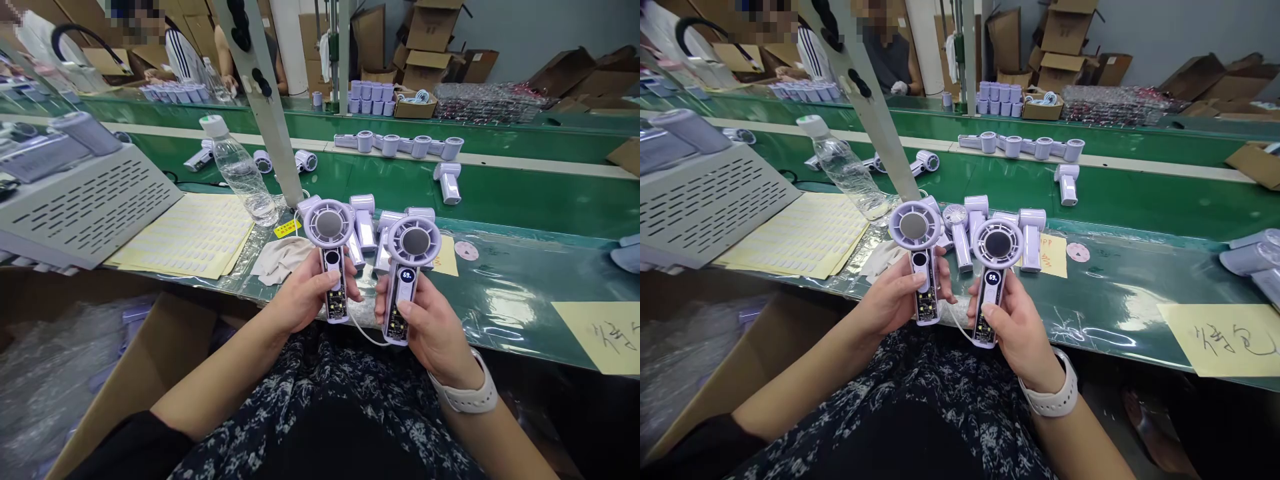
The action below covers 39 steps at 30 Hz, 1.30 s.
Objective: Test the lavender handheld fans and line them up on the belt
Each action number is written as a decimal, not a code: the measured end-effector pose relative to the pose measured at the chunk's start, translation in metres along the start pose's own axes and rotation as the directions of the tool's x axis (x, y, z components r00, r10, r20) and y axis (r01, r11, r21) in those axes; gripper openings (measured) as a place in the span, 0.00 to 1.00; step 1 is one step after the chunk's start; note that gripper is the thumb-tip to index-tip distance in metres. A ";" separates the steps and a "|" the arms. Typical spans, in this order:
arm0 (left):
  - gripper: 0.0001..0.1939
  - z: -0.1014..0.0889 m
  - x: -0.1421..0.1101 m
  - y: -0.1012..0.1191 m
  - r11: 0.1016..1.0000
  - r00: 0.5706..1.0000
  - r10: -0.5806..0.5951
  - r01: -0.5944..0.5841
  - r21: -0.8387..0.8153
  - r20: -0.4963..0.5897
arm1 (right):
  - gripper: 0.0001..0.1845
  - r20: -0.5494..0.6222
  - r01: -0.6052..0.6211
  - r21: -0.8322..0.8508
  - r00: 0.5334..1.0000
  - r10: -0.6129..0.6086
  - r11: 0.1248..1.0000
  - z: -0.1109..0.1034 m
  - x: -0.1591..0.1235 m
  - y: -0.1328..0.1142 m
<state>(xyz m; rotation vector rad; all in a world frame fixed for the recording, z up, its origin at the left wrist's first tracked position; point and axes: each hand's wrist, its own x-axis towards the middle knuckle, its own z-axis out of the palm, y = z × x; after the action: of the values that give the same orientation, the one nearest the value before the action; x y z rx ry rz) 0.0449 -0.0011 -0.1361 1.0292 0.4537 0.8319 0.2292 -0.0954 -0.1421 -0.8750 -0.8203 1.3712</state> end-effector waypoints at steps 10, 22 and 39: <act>0.31 0.003 -0.001 -0.004 0.996 1.000 -0.010 0.008 0.092 0.021 | 0.14 0.004 0.037 0.043 0.999 -0.038 0.998 -0.003 -0.004 0.004; 0.21 0.005 -0.003 -0.003 0.995 0.996 -0.056 0.062 -0.083 0.067 | 0.15 -0.055 0.071 0.094 0.996 -0.066 0.993 -0.001 -0.005 0.004; 0.33 0.029 -0.016 0.014 0.991 0.991 -0.106 0.113 -0.076 0.086 | 0.12 -0.100 0.000 0.310 0.994 0.032 0.951 0.014 -0.008 -0.020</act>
<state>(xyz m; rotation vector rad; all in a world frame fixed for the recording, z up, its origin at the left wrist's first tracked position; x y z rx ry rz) 0.0492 -0.0261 -0.1114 0.9517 0.3999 0.7019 0.2261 -0.1033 -0.1177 -0.7006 -0.4999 1.4098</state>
